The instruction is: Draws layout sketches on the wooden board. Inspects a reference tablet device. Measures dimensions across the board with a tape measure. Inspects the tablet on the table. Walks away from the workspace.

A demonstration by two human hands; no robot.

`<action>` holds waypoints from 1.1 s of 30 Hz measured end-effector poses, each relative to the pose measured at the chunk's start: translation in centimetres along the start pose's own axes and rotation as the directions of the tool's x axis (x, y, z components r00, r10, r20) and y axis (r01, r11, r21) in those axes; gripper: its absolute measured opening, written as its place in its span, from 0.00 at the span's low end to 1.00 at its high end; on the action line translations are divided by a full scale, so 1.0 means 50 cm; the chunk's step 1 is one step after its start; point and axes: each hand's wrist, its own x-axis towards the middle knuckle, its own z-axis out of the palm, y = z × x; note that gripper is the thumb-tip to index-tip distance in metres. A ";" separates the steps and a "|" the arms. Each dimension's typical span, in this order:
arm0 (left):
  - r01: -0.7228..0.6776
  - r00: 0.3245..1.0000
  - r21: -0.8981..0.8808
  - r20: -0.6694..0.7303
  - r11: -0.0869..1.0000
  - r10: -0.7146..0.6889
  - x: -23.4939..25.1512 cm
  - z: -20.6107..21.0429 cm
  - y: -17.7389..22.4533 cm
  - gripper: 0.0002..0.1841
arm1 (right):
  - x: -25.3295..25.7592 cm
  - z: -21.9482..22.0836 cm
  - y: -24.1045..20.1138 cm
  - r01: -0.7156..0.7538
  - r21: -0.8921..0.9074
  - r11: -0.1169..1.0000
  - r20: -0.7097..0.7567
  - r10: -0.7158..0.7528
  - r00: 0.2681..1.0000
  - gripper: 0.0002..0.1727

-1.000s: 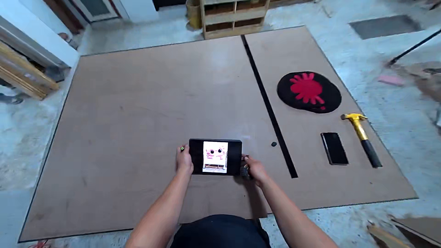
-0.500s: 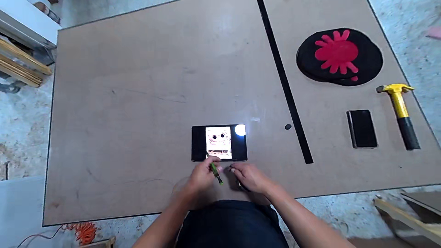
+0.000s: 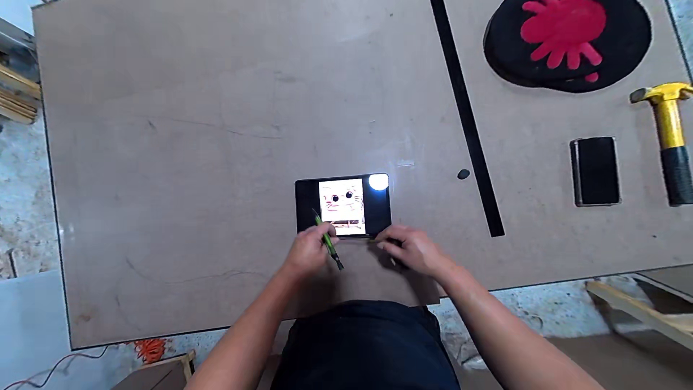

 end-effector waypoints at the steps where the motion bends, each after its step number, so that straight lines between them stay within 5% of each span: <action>1: 0.024 0.999 0.000 -0.049 1.000 -0.024 0.015 -0.010 -0.005 0.10 | 0.003 -0.012 0.029 0.002 -0.009 1.000 -0.078 -0.003 0.997 0.08; 6: 0.024 0.969 0.003 -0.244 1.000 -0.023 0.067 -0.021 -0.025 0.13 | 0.040 -0.062 0.096 -0.080 -0.114 0.990 -0.223 0.052 0.973 0.09; 13: 0.294 0.770 0.056 -0.605 0.954 -0.202 0.077 -0.061 -0.232 0.25 | 0.095 -0.083 0.114 -0.084 -0.252 0.964 -0.199 0.033 0.979 0.11; 18: 0.278 0.782 0.281 -0.622 0.918 -0.046 0.068 -0.045 -0.319 0.26 | 0.103 -0.077 0.131 -0.022 -0.299 0.954 -0.184 -0.035 0.982 0.14; 33: 0.240 0.766 0.339 -0.642 0.910 0.038 0.074 -0.042 -0.330 0.26 | 0.105 -0.066 0.140 0.028 -0.291 0.956 -0.238 -0.101 0.966 0.13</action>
